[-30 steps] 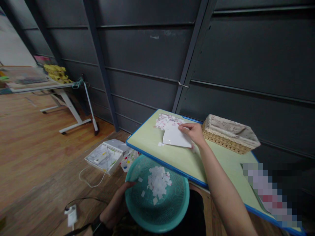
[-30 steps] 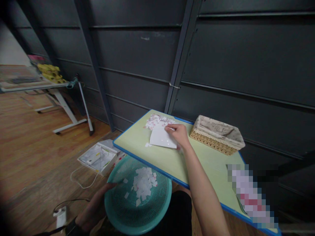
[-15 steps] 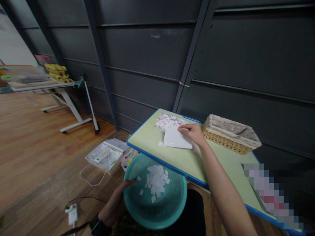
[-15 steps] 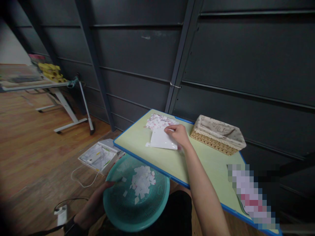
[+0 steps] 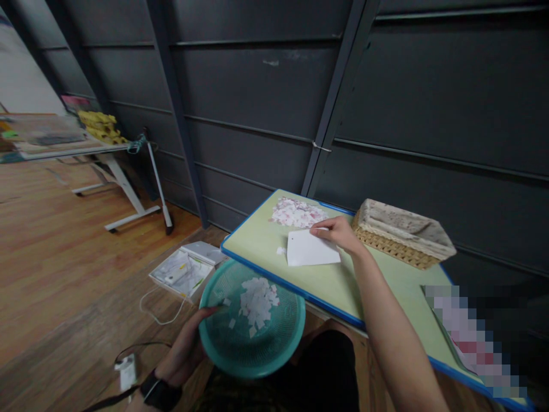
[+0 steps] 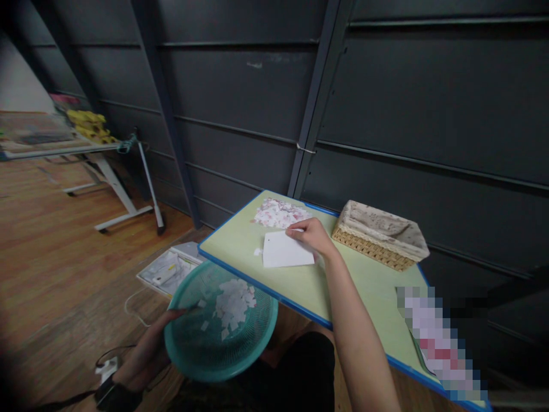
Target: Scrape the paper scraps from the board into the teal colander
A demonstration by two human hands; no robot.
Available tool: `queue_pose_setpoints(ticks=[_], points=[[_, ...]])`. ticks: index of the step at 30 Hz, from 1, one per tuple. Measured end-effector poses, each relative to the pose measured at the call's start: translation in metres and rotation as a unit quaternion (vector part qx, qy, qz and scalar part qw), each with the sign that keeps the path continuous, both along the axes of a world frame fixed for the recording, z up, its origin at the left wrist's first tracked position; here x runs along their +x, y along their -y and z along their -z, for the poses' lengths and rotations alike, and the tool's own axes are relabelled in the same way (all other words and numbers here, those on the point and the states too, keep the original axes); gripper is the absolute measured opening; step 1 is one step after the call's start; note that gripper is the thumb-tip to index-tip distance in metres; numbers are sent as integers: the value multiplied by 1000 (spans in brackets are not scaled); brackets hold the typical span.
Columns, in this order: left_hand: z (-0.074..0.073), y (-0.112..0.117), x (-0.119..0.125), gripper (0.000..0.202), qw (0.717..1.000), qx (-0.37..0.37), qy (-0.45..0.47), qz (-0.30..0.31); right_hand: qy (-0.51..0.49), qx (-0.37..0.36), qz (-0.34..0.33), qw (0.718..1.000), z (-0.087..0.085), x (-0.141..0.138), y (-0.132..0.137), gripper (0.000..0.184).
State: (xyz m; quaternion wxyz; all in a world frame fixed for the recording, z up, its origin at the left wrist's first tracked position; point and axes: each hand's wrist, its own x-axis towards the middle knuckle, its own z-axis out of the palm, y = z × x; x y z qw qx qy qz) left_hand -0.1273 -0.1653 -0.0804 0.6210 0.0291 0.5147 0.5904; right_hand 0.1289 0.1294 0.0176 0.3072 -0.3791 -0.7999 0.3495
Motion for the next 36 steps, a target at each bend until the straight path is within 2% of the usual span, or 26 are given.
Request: queue_pose_setpoints(ticks=[4, 7, 13, 18, 26, 32, 36], points=[[3, -2, -3, 25, 1000, -9, -17, -10, 42, -72, -69, 994, -7, 5, 6, 33], [1, -3, -3, 23, 999, -11, -34, -27, 53, -90, -95, 990, -11, 10, 7, 35], [1, -2, -7, 23, 998, -1, -51, -25, -30, -70, 9, 997, -5, 12, -5, 40], [-1, -1, -9, 24, 997, -18, -67, -34, -16, -83, 17, 996, 0, 10, -10, 43], [-11, 0, -10, 36, 997, -37, -54, -41, 77, -191, -81, 975, -2, 22, -6, 55], [-10, -1, -12, 35, 995, -32, -77, -57, 137, -196, -149, 959, -5, 32, -10, 47], [-15, -2, -10, 35, 994, -36, -81, -67, 197, -226, -206, 931, -8, 33, -7, 44]])
